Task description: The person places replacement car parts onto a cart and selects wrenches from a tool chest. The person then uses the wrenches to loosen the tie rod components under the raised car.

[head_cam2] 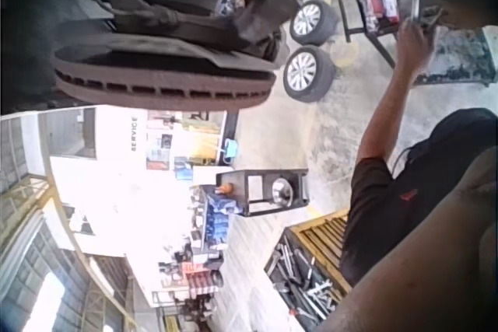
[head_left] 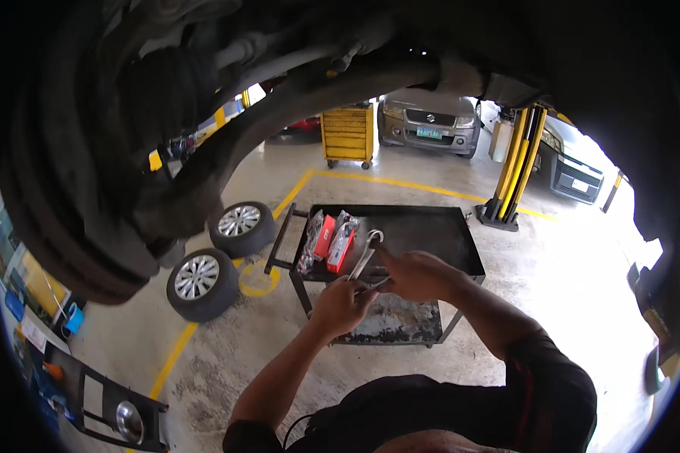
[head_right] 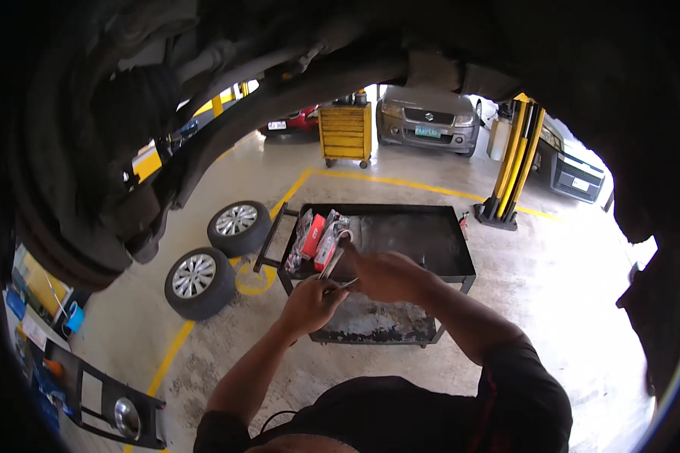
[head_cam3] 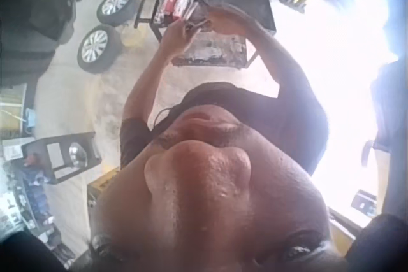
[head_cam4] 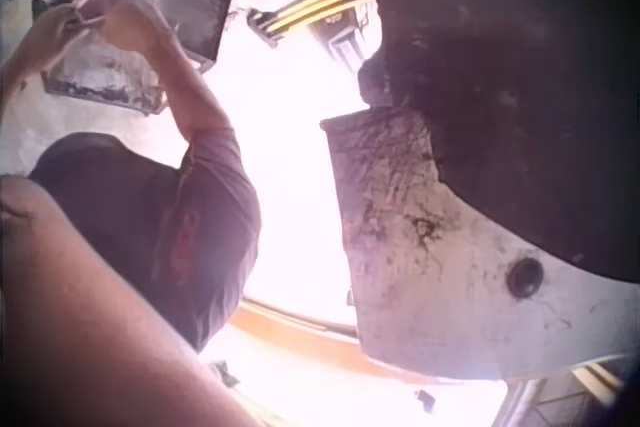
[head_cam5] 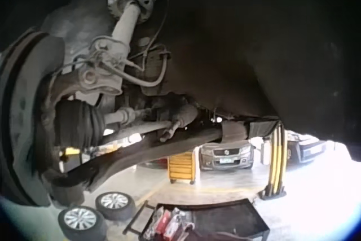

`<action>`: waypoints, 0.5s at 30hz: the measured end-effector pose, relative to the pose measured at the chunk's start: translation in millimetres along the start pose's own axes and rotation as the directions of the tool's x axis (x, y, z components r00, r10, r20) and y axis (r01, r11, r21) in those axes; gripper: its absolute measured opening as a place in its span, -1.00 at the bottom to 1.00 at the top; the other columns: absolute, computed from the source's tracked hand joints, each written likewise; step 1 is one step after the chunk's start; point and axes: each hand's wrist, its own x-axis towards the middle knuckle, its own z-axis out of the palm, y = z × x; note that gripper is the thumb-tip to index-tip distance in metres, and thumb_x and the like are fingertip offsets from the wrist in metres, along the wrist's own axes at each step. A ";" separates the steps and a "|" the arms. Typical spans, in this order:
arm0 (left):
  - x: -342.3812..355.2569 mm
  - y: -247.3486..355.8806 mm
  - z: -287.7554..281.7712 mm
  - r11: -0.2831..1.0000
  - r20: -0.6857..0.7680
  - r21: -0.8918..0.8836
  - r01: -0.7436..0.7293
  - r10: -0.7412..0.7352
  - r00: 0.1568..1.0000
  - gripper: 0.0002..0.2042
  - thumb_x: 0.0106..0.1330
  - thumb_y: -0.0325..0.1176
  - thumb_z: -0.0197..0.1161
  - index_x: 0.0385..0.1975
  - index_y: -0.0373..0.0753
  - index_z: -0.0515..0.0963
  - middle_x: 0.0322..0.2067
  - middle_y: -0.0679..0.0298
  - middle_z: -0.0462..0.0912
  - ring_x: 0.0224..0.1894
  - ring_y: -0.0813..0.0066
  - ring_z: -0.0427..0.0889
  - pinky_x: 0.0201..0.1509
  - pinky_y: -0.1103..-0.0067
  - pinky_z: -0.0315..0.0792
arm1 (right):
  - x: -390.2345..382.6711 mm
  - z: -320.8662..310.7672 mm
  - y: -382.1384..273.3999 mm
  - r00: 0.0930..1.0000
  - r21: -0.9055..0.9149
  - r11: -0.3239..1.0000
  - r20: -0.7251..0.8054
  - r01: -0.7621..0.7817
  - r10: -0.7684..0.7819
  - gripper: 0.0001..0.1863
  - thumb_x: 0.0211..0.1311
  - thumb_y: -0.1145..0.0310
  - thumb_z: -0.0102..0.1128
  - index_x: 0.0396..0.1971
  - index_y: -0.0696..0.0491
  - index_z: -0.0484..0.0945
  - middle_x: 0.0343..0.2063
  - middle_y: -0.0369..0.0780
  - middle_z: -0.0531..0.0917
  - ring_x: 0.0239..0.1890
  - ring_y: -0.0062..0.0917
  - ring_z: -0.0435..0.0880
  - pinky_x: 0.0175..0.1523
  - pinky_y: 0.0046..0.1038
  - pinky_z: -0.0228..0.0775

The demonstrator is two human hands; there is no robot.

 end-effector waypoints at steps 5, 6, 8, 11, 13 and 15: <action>59.6 66.4 -63.5 0.933 -0.201 0.251 -0.256 0.309 0.929 -0.62 0.31 -0.13 0.33 -0.02 -0.26 0.64 -0.28 -0.01 0.60 -0.21 0.00 0.65 -0.09 0.21 0.53 | -75.8 -100.9 22.0 0.776 0.029 0.974 -0.610 0.226 -0.161 -0.62 0.22 0.51 0.29 0.06 0.03 0.67 -0.19 -0.06 0.76 -0.22 -0.19 0.78 -0.09 -0.27 0.64; 71.2 78.7 -80.2 0.894 -0.265 0.363 -0.264 0.371 0.890 -0.60 0.30 -0.13 0.34 0.03 -0.25 0.62 -0.22 -0.02 0.57 -0.20 0.01 0.65 -0.10 0.19 0.54 | -90.8 -111.2 44.7 0.746 0.077 0.990 -0.665 0.118 -0.037 -0.67 0.19 0.65 0.21 -0.05 0.11 0.72 -0.23 -0.09 0.76 -0.24 -0.28 0.78 -0.07 -0.33 0.62; 98.0 91.7 -111.3 0.856 -0.499 0.466 -0.225 0.464 0.732 -0.58 0.27 -0.21 0.34 0.09 -0.24 0.58 -0.26 -0.01 0.53 -0.23 0.02 0.63 -0.16 0.22 0.56 | -100.5 -142.1 38.8 0.464 0.104 0.992 -0.878 -0.065 0.123 -0.71 0.28 0.65 0.15 -0.07 0.12 0.73 -0.30 -0.14 0.75 -0.31 -0.39 0.74 -0.15 -0.44 0.53; 146.1 97.5 -163.3 0.780 -0.705 0.619 -0.091 0.603 0.374 -0.36 0.29 -0.03 0.39 0.28 -0.25 0.42 -0.07 -0.10 0.57 -0.07 -0.07 0.66 -0.06 0.20 0.58 | -78.7 -174.8 39.4 0.135 0.072 0.989 -0.987 -0.128 0.089 -0.78 0.38 0.42 0.22 -0.05 0.07 0.75 -0.35 -0.11 0.76 -0.32 -0.36 0.75 -0.13 -0.41 0.52; 166.1 110.3 -177.9 0.822 -0.769 0.570 -0.023 0.543 0.337 -0.41 0.32 0.00 0.36 0.22 -0.28 0.49 -0.11 -0.12 0.58 -0.06 -0.10 0.65 -0.03 0.19 0.56 | -60.3 -189.3 44.0 0.169 0.018 0.990 -0.985 -0.137 0.041 -0.76 0.43 0.39 0.21 0.00 0.07 0.73 -0.31 -0.19 0.73 -0.34 -0.50 0.65 -0.12 -0.47 0.48; 182.0 109.1 -190.7 0.872 -0.743 0.485 -0.067 0.452 0.493 -0.54 0.40 -0.03 0.29 0.10 -0.26 0.60 -0.15 -0.09 0.60 -0.08 -0.07 0.65 -0.06 0.20 0.55 | -35.9 -201.1 56.2 0.162 -0.078 0.993 -0.985 -0.085 -0.063 -0.77 0.41 0.40 0.23 -0.02 0.07 0.73 -0.32 -0.19 0.73 -0.36 -0.48 0.63 -0.14 -0.46 0.47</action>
